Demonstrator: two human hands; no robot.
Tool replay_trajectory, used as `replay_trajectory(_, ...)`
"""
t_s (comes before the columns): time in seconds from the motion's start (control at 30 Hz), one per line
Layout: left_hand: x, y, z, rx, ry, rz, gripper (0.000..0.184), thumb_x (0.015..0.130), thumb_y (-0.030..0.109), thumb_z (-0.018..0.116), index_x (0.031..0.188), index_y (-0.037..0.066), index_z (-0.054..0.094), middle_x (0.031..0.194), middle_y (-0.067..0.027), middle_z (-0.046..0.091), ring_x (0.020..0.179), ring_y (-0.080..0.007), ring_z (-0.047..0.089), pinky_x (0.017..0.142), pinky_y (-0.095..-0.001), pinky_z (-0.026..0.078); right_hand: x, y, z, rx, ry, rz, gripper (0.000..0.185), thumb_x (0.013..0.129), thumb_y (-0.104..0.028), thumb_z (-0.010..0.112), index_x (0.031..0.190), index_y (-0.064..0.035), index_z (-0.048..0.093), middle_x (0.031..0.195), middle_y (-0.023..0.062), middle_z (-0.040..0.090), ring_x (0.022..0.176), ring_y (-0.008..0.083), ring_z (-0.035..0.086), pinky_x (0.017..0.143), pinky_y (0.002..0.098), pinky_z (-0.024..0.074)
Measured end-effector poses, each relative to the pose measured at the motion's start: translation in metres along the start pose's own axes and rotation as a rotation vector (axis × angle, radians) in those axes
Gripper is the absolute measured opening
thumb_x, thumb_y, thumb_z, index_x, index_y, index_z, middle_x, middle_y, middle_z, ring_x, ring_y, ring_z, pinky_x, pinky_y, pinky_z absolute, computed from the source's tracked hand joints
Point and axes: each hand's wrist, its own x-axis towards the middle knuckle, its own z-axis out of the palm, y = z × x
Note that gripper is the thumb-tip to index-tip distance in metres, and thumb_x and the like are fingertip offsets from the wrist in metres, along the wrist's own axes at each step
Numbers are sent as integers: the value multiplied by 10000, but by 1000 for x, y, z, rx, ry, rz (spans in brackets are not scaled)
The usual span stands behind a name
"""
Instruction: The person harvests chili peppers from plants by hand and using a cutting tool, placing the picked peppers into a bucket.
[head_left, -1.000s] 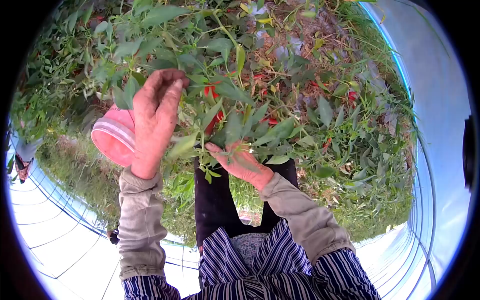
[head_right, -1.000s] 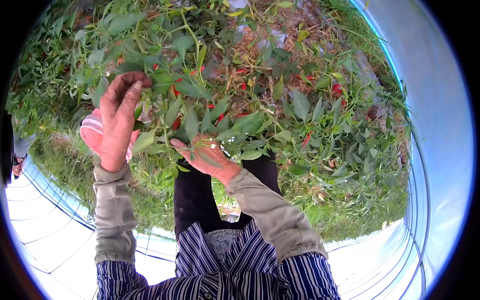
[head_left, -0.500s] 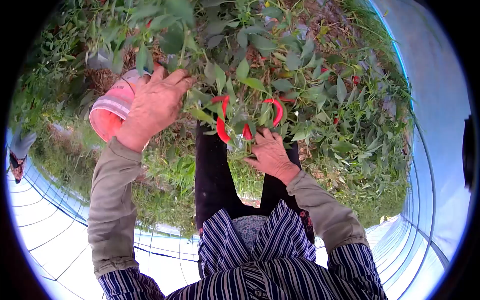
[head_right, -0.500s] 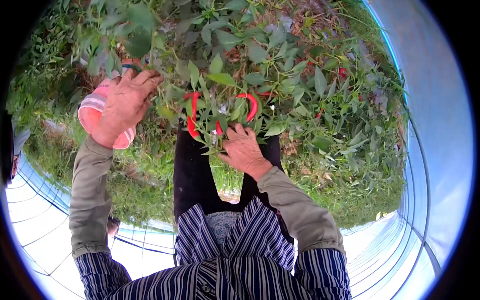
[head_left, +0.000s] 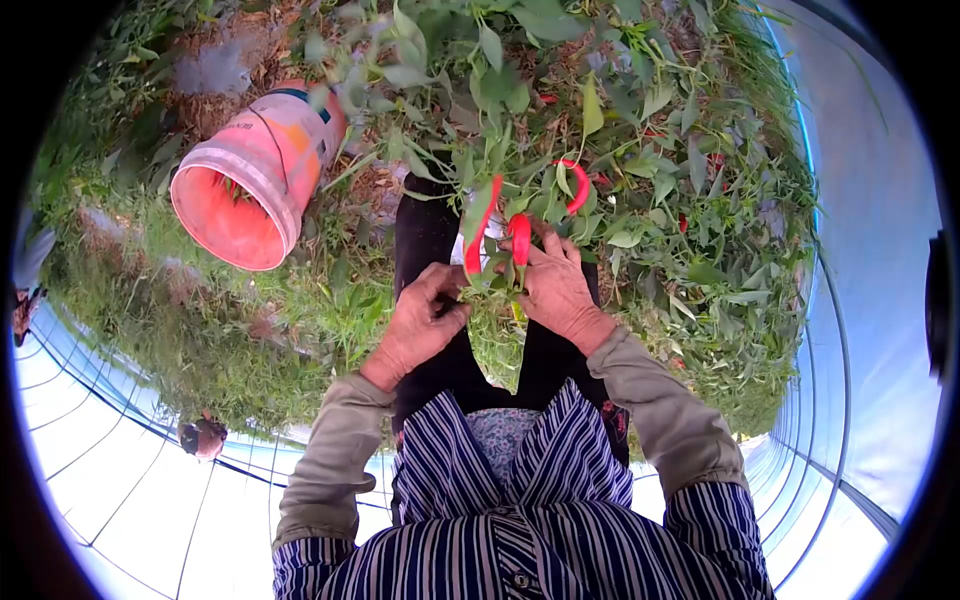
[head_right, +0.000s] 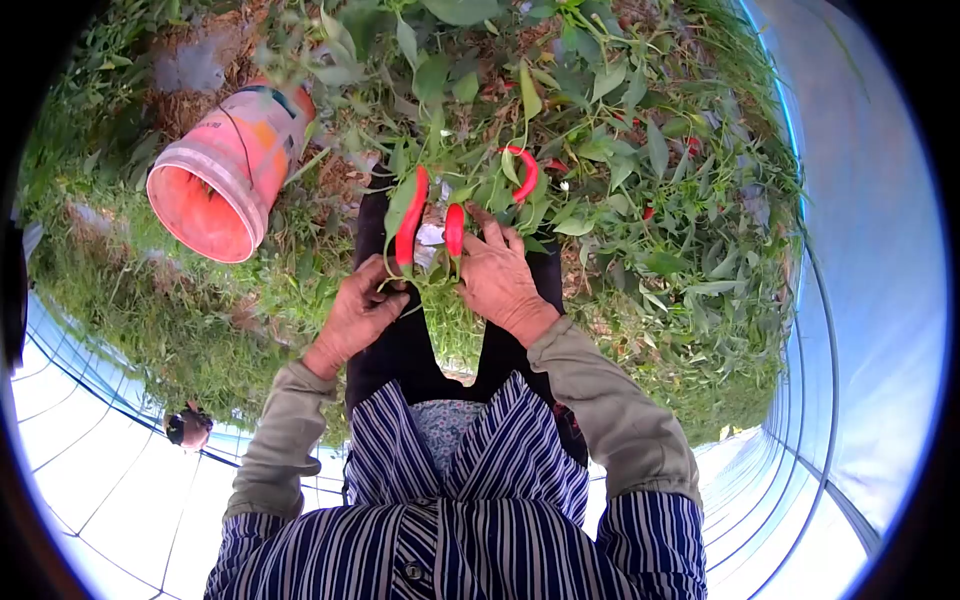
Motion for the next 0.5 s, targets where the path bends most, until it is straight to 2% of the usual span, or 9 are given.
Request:
replay_trajectory(0.07,-3,2,10,-772,166,-68,360,779,19,594,1132,43,529,1010,-68,603,895,-129,568,721,-250,459,1,-6,1,-68,-31,-7,320,650,-281,696,912,-101,653,1162,44,485,1288,278,252,975,479,259)
replay_trajectory(0.1,-3,-1,11,-777,173,-73,360,779,19,594,1132,43,529,1010,-68,603,895,-129,568,721,-250,459,2,-9,1,-67,-39,-13,320,650,-281,696,912,-101,653,1162,44,485,1288,278,252,975,479,259)
replay_trajectory(0.23,-1,3,12,-1228,196,-211,342,801,80,594,1134,66,517,1021,-36,600,881,-94,561,635,-200,429,7,-15,6,-12,130,-76,374,717,-398,639,1027,-189,627,1119,31,506,1256,285,293,943,462,274)
replay_trajectory(0.3,-3,3,16,-894,437,-144,314,801,-1,564,1105,19,491,976,-30,598,836,-75,553,706,-227,449,8,-19,7,2,-43,-110,356,752,-404,603,1026,-177,616,1081,30,523,1176,291,374,882,453,311)
replay_trajectory(0.33,-1,-2,18,-651,572,-30,403,740,-20,591,1127,23,488,1044,-75,565,903,-168,562,773,-290,456,9,-21,7,46,61,-163,311,779,-399,577,976,-162,624,1021,32,549,1088,271,434,818,419,349)
replay_trajectory(0.37,-2,-7,15,-655,583,-32,403,740,-20,591,1127,23,488,1044,-75,565,903,-168,562,773,-290,456,11,-23,6,44,55,-173,311,779,-399,577,976,-162,624,1021,32,549,1088,271,434,818,419,349)
replay_trajectory(0.43,-7,-13,3,258,640,281,513,637,-35,618,1133,44,513,1135,-148,497,1013,-284,517,874,-349,423,12,-28,4,170,-42,-142,300,779,-401,578,940,-152,625,984,31,565,1055,245,450,792,388,373)
replay_trajectory(0.47,-9,-18,1,215,523,275,558,559,-9,640,1103,95,571,1225,-175,436,1138,-354,414,947,-403,360,14,-27,6,232,1,-180,304,768,-392,598,938,-141,625,960,36,575,1037,238,456,786,384,381)
replay_trajectory(0.5,-9,-21,-4,212,528,273,558,559,-9,640,1103,95,571,1225,-175,436,1138,-354,414,947,-403,360,15,-26,4,229,-4,-184,304,768,-392,598,938,-141,625,960,36,575,1037,238,456,786,384,381)
